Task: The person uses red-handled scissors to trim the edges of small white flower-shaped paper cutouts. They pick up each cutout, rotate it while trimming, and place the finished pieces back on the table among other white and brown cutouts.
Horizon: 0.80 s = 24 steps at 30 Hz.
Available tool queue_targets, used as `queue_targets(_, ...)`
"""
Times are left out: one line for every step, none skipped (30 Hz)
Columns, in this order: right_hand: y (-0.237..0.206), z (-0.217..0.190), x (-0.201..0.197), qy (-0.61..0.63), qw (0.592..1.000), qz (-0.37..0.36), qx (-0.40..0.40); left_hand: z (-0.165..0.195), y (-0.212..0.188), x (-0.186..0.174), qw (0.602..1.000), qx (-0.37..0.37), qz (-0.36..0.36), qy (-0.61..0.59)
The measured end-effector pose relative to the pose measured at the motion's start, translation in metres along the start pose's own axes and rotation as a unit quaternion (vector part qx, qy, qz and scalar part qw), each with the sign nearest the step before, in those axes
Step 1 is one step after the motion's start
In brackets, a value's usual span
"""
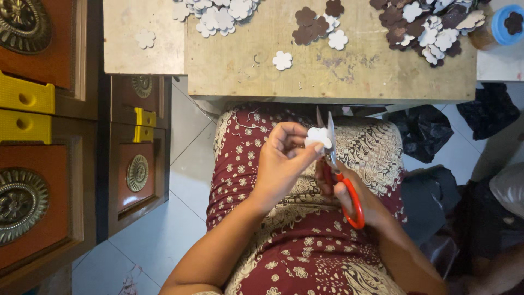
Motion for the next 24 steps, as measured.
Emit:
queue_targets(0.000,0.001,0.000,0.016,1.000,0.003,-0.004,-0.001,-0.001,0.001,1.000,-0.013,-0.005,0.005)
queue_targets(0.001,0.001,-0.001,0.010,1.000,0.007,-0.012,-0.002,-0.003,0.003,1.000,-0.025,-0.009,0.010)
queue_targets(0.001,0.002,-0.002,0.004,1.000,0.011,-0.020,-0.003,-0.004,0.004,0.999,-0.038,-0.013,0.014)
queue_targets(0.000,0.002,-0.002,-0.002,1.000,0.014,-0.027,-0.001,-0.003,0.006,0.999,-0.030,-0.017,0.016)
queue_targets(0.000,0.004,-0.003,-0.003,1.000,0.018,-0.021,0.000,-0.003,0.007,0.999,-0.021,-0.020,0.017)
queue_targets(0.000,0.006,-0.004,-0.004,1.000,0.022,-0.016,0.002,-0.002,0.008,0.999,-0.012,-0.023,0.018)
queue_targets(-0.001,0.008,-0.005,-0.004,1.000,0.025,-0.010,0.002,-0.002,0.008,0.999,-0.013,-0.022,0.025)
queue_targets(-0.001,0.009,-0.005,0.000,1.000,0.029,-0.010,0.001,-0.002,0.008,0.999,-0.014,-0.021,0.032)
queue_targets(-0.001,0.011,-0.005,0.004,0.999,0.032,-0.010,0.001,-0.003,0.007,0.999,-0.015,-0.021,0.039)
queue_targets(-0.002,0.012,-0.005,0.008,0.999,0.036,-0.011,0.000,-0.003,0.007,0.999,-0.015,-0.021,0.034)
queue_targets(-0.003,0.014,-0.005,0.007,0.999,0.036,-0.006,-0.001,-0.004,0.008,0.999,-0.014,-0.021,0.029)
queue_targets(-0.003,0.016,-0.005,0.006,0.999,0.036,-0.002,-0.002,-0.004,0.008,0.999,-0.014,-0.020,0.024)
queue_targets(-0.003,0.018,-0.005,0.005,0.999,0.036,0.003,-0.004,-0.005,0.009,0.999,-0.021,-0.025,0.034)
queue_targets(-0.002,0.019,-0.006,-0.014,0.999,0.037,0.002,-0.005,-0.006,0.009,0.998,-0.029,-0.030,0.044)
queue_targets(-0.001,0.019,-0.007,-0.032,0.999,0.037,0.001,-0.006,-0.007,0.010,0.997,-0.036,-0.035,0.054)
queue_targets(-0.001,0.019,-0.007,-0.050,0.998,0.038,0.000,-0.007,-0.008,0.011,0.998,-0.037,-0.038,0.042)
queue_targets(-0.002,0.019,-0.009,-0.070,0.996,0.049,-0.006,-0.006,-0.008,0.011,0.998,-0.038,-0.042,0.030)
queue_targets(-0.002,0.017,-0.010,-0.090,0.994,0.059,-0.011,-0.006,-0.008,0.011,0.998,-0.039,-0.046,0.018)
queue_targets(-0.003,0.016,-0.012,-0.111,0.991,0.070,-0.017,-0.006,-0.007,0.012,0.998,-0.040,-0.046,0.016)
queue_targets(-0.003,0.015,-0.012,-0.122,0.990,0.070,-0.020,-0.005,-0.007,0.013,0.998,-0.039,-0.047,0.014)
queue_targets(-0.003,0.014,-0.012,-0.132,0.989,0.070,-0.022,-0.005,-0.007,0.013,0.998,-0.039,-0.046,0.012)
queue_targets(-0.002,0.013,-0.012,-0.142,0.987,0.069,-0.025,-0.003,-0.007,0.012,0.998,-0.037,-0.043,0.026)
queue_targets(-0.001,0.013,-0.012,-0.139,0.988,0.068,-0.022,-0.002,-0.007,0.011,0.998,-0.035,-0.041,0.040)
queue_targets(0.000,0.013,-0.011,-0.136,0.988,0.067,-0.020,-0.001,-0.007,0.011,0.997,-0.033,-0.040,0.054)
Point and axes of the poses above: each hand's wrist, its own y-axis towards the middle knuckle, its own x-axis out of the palm, z = x × y, the point moved 7 cm from there along y, towards the middle knuckle, and after that the axes turned 1 degree about -x, right-handed, at the moved point
